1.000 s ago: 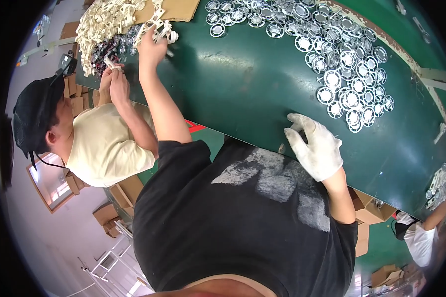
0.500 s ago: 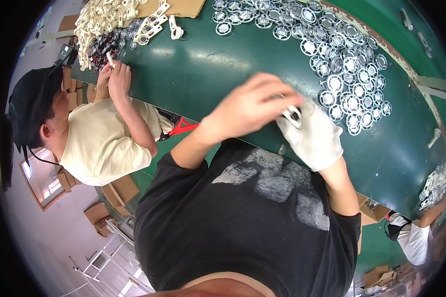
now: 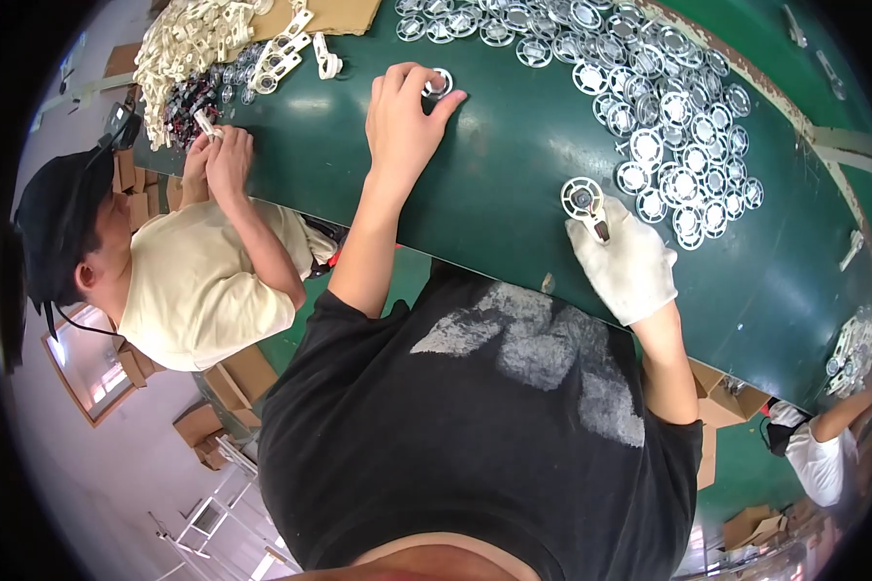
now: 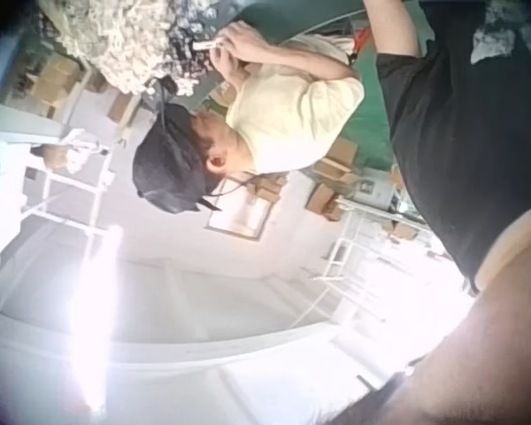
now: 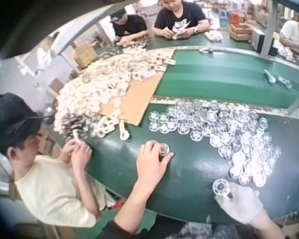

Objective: The person assembles small circular electronic components into white plastic housings by hand on a production line.

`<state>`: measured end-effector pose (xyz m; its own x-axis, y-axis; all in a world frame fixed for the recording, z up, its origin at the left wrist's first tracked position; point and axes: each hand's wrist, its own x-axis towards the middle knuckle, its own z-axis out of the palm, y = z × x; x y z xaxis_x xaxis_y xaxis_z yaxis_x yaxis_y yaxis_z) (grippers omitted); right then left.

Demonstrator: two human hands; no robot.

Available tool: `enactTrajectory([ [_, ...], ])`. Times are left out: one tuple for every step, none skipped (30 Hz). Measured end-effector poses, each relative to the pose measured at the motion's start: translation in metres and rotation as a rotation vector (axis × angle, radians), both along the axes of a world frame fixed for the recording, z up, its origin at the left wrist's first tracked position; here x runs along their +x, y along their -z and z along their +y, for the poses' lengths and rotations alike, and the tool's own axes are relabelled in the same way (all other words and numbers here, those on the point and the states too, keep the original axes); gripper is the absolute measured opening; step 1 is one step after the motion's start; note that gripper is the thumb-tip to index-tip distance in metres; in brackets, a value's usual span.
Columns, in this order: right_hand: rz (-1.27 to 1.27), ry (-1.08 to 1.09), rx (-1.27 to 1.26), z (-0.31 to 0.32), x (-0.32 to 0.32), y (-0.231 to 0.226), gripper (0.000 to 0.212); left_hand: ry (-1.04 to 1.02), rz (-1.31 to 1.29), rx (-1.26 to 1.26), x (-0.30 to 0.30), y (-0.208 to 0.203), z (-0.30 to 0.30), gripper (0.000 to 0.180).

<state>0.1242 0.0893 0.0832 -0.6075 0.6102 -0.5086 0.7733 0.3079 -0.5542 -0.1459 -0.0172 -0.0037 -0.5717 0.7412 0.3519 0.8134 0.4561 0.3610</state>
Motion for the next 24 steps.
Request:
enactTrajectory([
  [0.016,0.001,0.005,0.001,0.002,0.003,0.036,0.033,-0.008,0.029,0.002,0.001,0.000,0.030],
  [0.002,-0.008,0.002,0.002,0.003,0.005,0.036,0.069,0.017,0.100,0.004,0.001,0.000,0.026],
  [-0.011,-0.017,0.000,0.002,0.005,0.007,0.037,0.126,-0.151,0.163,0.006,-0.001,-0.001,0.026],
  [-0.085,-0.035,0.021,0.003,0.003,0.002,0.035,0.180,-0.322,0.223,0.009,-0.003,-0.001,0.026],
  [-0.049,-0.056,0.054,0.004,0.004,0.004,0.033,0.251,-0.448,0.271,0.019,-0.014,0.002,0.031],
  [-0.014,-0.076,0.087,0.006,0.006,0.006,0.031,0.383,-0.442,0.249,0.026,-0.024,0.003,0.033],
  [0.006,-0.072,0.117,0.005,0.006,0.006,0.029,0.515,-0.439,0.226,0.034,-0.035,0.002,0.036],
  [-0.002,-0.092,0.138,0.007,0.005,0.006,0.028,0.634,-0.492,0.246,0.044,-0.043,0.003,0.040],
  [-0.011,-0.110,0.160,0.009,0.004,0.008,0.028,0.725,-0.485,0.258,0.054,-0.051,0.007,0.043],
  [0.034,-0.112,0.152,0.011,0.005,0.006,0.026,0.817,-0.482,0.272,0.066,-0.058,0.011,0.046],
  [0.048,-0.136,0.158,0.012,0.004,0.005,0.025,0.856,-0.507,0.257,0.075,-0.061,0.013,0.050],
  [0.063,-0.160,0.163,0.012,0.004,0.003,0.023,0.866,-0.528,0.256,0.082,-0.059,0.015,0.050],
  [0.100,-0.165,0.191,0.011,0.003,0.001,0.023,0.893,-0.527,0.253,0.085,-0.057,0.017,0.050],
  [0.090,-0.155,0.190,0.010,0.003,-0.001,0.023,0.919,-0.524,0.251,0.088,-0.056,0.019,0.050],
  [0.077,-0.164,0.211,0.010,0.003,-0.003,0.023,0.927,-0.534,0.251,0.089,-0.056,0.020,0.050],
  [0.064,-0.172,0.234,0.010,0.004,-0.003,0.023,0.905,-0.550,0.215,0.089,-0.056,0.019,0.051],
  [0.075,-0.172,0.248,0.010,0.007,-0.003,0.023,0.882,-0.564,0.178,0.090,-0.056,0.019,0.051],
  [0.068,-0.165,0.247,0.009,0.008,-0.004,0.023,0.873,-0.554,0.186,0.091,-0.054,0.020,0.051],
  [0.075,-0.146,0.247,0.007,0.009,-0.005,0.024,0.876,-0.558,0.185,0.092,-0.054,0.019,0.051],
  [0.083,-0.127,0.248,0.006,0.010,-0.006,0.024,0.878,-0.591,0.193,0.093,-0.053,0.019,0.051],
  [0.080,-0.124,0.246,0.006,0.011,-0.006,0.024,0.879,-0.624,0.200,0.094,-0.053,0.018,0.051],
  [0.105,-0.107,0.240,0.006,0.012,-0.005,0.025,0.881,-0.626,0.199,0.096,-0.053,0.017,0.051],
  [0.130,-0.091,0.233,0.006,0.012,-0.005,0.025,0.849,-0.630,0.225,0.098,-0.052,0.017,0.052],
  [0.128,-0.088,0.232,0.005,0.012,-0.005,0.025,0.816,-0.633,0.250,0.101,-0.050,0.016,0.052],
])
